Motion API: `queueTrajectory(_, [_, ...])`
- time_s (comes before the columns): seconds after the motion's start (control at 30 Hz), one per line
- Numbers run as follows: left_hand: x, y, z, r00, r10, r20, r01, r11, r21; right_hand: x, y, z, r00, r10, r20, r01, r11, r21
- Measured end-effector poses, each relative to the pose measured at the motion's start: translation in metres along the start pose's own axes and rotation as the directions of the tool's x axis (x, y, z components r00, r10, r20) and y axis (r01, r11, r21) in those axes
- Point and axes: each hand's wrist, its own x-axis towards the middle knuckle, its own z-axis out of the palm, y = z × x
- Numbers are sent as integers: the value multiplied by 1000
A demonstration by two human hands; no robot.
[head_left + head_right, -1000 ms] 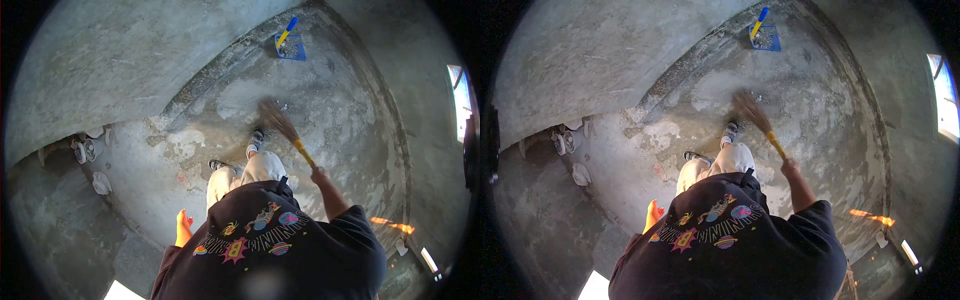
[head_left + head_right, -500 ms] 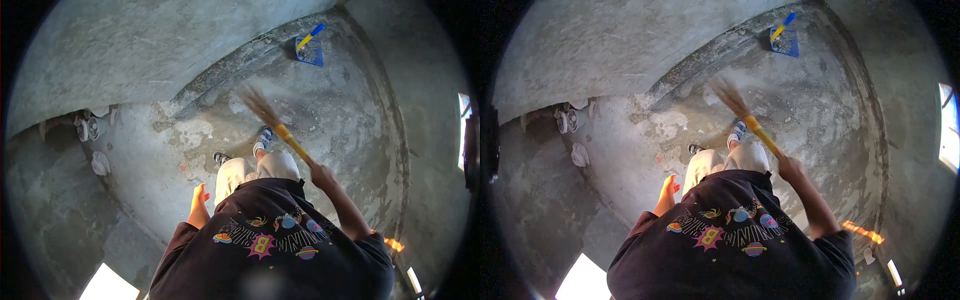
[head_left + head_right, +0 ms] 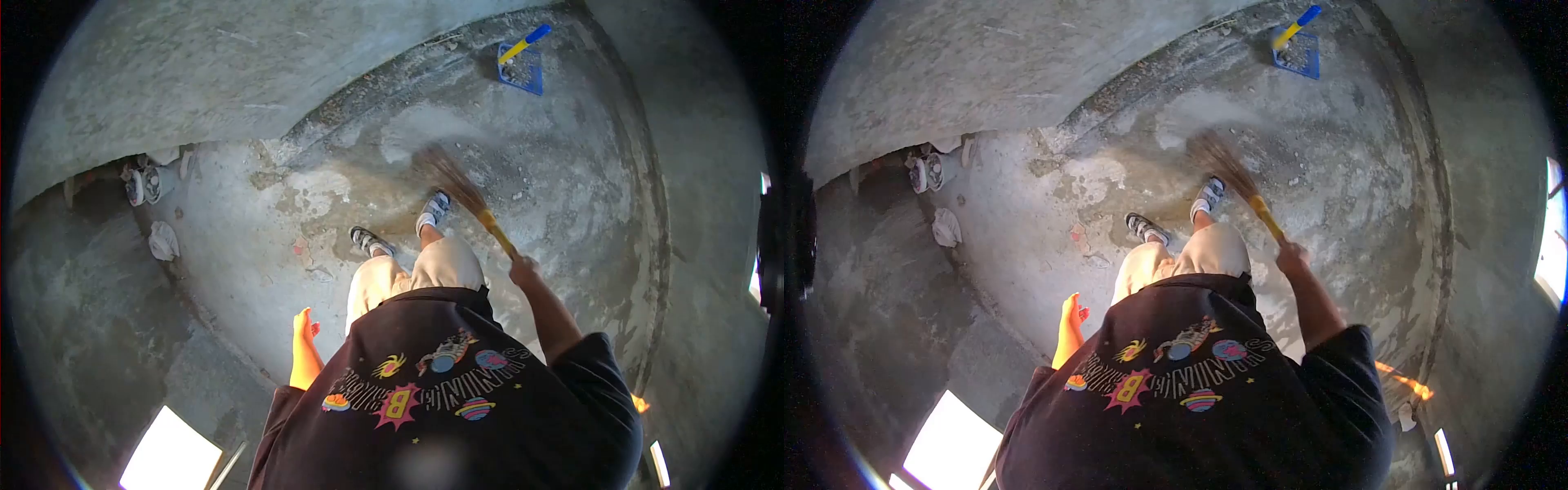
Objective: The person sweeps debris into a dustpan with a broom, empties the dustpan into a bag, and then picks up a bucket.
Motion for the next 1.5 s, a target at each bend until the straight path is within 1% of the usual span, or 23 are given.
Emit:
queueTrajectory(0.03, [0, -2, 7, 1000, 7, -22, -6, 999, 43, -39, 8, -26, 991, 73, 109, -74, 997, 1])
queueTrajectory(0.1, [2, 5, 27, 999, 28, -28, -25, 996, 82, -60, 68, 31, 972, 163, 170, -151, 985, -86])
queueTrajectory(0.17, [8, 27, 55, 990, 117, 78, -128, 978, 163, -107, 80, 29, 965, 217, 145, -193, 967, -165])
queueTrajectory(0.23, [30, 56, 94, 911, 302, 279, -361, 913, 189, -143, 77, -2, 945, 246, 217, -222, 966, -131])
queueTrajectory(0.3, [-6, 100, 150, 863, 448, 235, -482, 869, 114, -168, 65, -39, 955, 237, 177, -226, 971, -78])
queueTrajectory(0.33, [-45, 128, 166, 785, 516, 342, -583, 803, 124, -178, 57, -54, 961, 229, 153, -229, 973, -19])
queueTrajectory(0.43, [-94, 178, 223, 678, 577, 454, -607, 789, -96, -191, 29, -97, 991, 133, 31, -134, 990, 51])
queueTrajectory(0.47, [-40, 191, 257, 324, 816, 478, -899, 424, -114, -179, 22, -103, 995, 97, -24, -96, 993, 69])
queueTrajectory(0.5, [15, 195, 284, -88, 866, 493, -991, -25, -133, -166, 16, -105, 996, 61, -66, -55, 995, 82])
queueTrajectory(0.53, [-30, 206, 282, -88, 866, 492, -991, -27, -129, -144, 8, -107, 994, 21, -111, -10, 996, 93])
queueTrajectory(0.6, [-139, 221, 261, 477, 666, 574, -787, 614, -57, -89, -16, -119, 981, -47, -186, 67, 992, 104])
queueTrajectory(0.63, [-135, 222, 265, 473, 666, 577, -791, 609, -54, -59, -29, -127, 972, -95, -217, 127, 983, 136])
queueTrajectory(0.7, [-112, 219, 264, 376, 696, 612, -897, 440, 50, 6, -56, -134, 975, -62, -214, 89, 989, 118])
queueTrajectory(0.8, [-112, 200, 225, 343, 730, 591, -936, 319, 149, 68, -65, -125, 981, -20, -191, 53, 983, 174])
queueTrajectory(0.87, [-108, 186, 192, 291, 742, 604, -939, 342, 33, 81, -45, -104, 990, 94, -102, -73, 978, 198])
queueTrajectory(0.93, [-81, 170, 162, 494, 612, 618, -809, 583, 70, 80, 1, -48, 987, 134, -88, -108, 962, 251])
queueTrajectory(1.07, [-32, 124, 118, 822, 458, 339, -561, 753, 343, -17, 60, -10, 953, 301, 29, -300, 927, 224])
queueTrajectory(1.13, [-20, 105, 101, 912, 310, 270, -390, 858, 334, -53, 79, -2, 919, 374, 126, -392, 904, 170])
queueTrajectory(1.17, [-14, 97, 97, 910, 312, 273, -393, 858, 329, -66, 84, -5, 896, 397, 202, -430, 887, 166])
queueTrajectory(1.23, [0, 87, 96, 956, 173, 237, -214, 963, 164, -94, 87, -13, 910, 388, 145, -410, 893, 185])
queueTrajectory(1.3, [8, 88, 104, 954, 157, 257, -188, 977, 101, -122, 70, -42, 919, 376, 118, -390, 912, 129])
queueTrajectory(1.37, [7, 99, 116, 943, 210, 258, -226, 974, 33, -144, 46, -69, 927, 359, 106, -367, 928, 68])
queueTrajectory(1.5, [-29, 143, 141, 879, 361, 312, -389, 921, 30, -119, -4, -106, 997, 40, -72, -34, 997, 74])
